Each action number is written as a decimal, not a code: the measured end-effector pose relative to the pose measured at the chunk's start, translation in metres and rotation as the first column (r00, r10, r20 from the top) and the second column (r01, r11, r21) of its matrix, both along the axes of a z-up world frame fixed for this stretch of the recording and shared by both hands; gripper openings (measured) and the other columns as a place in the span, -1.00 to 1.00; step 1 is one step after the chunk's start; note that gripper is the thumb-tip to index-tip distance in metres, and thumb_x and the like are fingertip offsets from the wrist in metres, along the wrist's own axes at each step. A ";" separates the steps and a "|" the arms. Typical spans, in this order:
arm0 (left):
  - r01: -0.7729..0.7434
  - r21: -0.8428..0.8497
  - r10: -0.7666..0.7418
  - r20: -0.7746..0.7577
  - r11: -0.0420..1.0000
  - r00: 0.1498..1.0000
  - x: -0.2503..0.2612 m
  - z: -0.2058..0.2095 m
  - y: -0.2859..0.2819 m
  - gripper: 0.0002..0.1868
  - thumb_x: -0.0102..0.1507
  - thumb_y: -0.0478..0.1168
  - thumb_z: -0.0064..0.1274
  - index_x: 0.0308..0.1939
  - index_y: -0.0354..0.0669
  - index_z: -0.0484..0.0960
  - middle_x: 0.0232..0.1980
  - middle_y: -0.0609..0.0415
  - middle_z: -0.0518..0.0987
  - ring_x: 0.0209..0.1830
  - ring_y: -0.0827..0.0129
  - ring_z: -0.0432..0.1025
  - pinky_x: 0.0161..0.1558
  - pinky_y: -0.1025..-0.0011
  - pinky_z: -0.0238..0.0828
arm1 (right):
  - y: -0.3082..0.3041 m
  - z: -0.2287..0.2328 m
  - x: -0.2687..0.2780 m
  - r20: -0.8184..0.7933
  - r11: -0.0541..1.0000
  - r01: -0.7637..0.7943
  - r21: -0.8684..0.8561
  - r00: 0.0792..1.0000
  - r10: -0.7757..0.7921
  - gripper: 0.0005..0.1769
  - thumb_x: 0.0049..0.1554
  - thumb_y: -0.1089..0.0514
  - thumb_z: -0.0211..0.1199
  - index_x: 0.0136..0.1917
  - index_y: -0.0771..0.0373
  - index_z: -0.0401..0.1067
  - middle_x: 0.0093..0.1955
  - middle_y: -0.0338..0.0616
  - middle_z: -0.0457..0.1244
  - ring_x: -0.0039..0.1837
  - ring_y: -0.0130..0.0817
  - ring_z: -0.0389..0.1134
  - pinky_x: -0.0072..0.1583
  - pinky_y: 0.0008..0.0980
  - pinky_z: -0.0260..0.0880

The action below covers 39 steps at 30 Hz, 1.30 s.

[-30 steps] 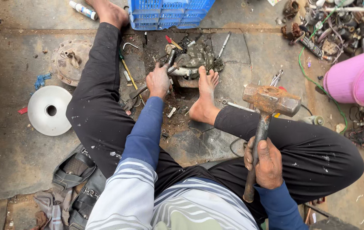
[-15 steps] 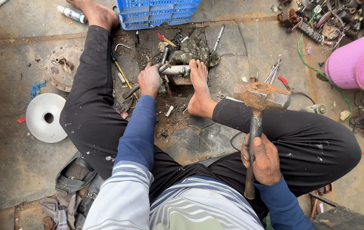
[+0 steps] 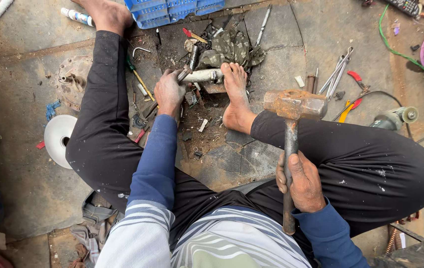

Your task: The person sits on the floor and uses a hammer and metal rod to repeatedly strike a cylindrical metal part placed on a metal block. They adjust the part's position multiple times and use their foot to hold it steady. Later, they use an angle grinder on the part.

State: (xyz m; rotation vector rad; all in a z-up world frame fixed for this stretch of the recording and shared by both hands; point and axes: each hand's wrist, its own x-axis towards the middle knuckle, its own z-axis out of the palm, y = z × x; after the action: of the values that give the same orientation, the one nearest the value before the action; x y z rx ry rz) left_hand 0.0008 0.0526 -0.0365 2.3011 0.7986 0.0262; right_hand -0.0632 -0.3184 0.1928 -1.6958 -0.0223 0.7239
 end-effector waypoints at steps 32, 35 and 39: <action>-0.189 -0.308 0.232 0.110 0.933 0.967 0.007 0.003 0.034 -0.38 0.22 0.27 0.24 -0.08 -0.27 0.66 -0.33 0.05 0.60 -0.41 0.39 0.43 -0.26 0.27 0.40 | 0.005 -0.016 0.007 -0.136 0.998 0.035 -0.054 0.990 -0.042 -0.37 0.30 -0.34 -0.16 -0.07 0.31 0.29 -0.43 -0.22 0.12 -0.43 -0.53 0.09 -0.37 -0.51 0.17; -0.146 -0.554 0.382 0.337 0.819 0.860 0.010 0.028 0.020 -0.29 0.25 0.28 0.33 -0.16 -0.41 0.55 -0.41 0.10 0.48 -0.49 0.49 0.33 -0.38 0.41 0.34 | 0.007 -0.017 0.009 -0.156 0.997 0.054 -0.047 0.986 -0.060 -0.36 0.30 -0.35 -0.15 -0.05 0.30 0.29 -0.43 -0.22 0.11 -0.43 -0.52 0.10 -0.36 -0.51 0.17; 0.036 -0.780 0.528 0.455 0.624 0.717 0.038 0.050 -0.015 -0.43 0.09 0.26 0.32 -0.14 -0.10 0.58 -0.46 0.32 0.51 -0.58 0.62 0.36 -0.57 0.56 0.37 | 0.006 -0.019 0.013 -0.149 0.996 0.076 -0.037 0.986 -0.080 -0.36 0.30 -0.34 -0.12 -0.04 0.32 0.31 -0.43 -0.22 0.11 -0.43 -0.51 0.10 -0.36 -0.49 0.18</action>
State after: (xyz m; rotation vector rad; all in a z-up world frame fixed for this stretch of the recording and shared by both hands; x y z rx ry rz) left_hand 0.0392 0.0380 0.0136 1.1957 0.5927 0.5257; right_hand -0.0506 -0.3123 0.1739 -1.6586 0.1608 0.7946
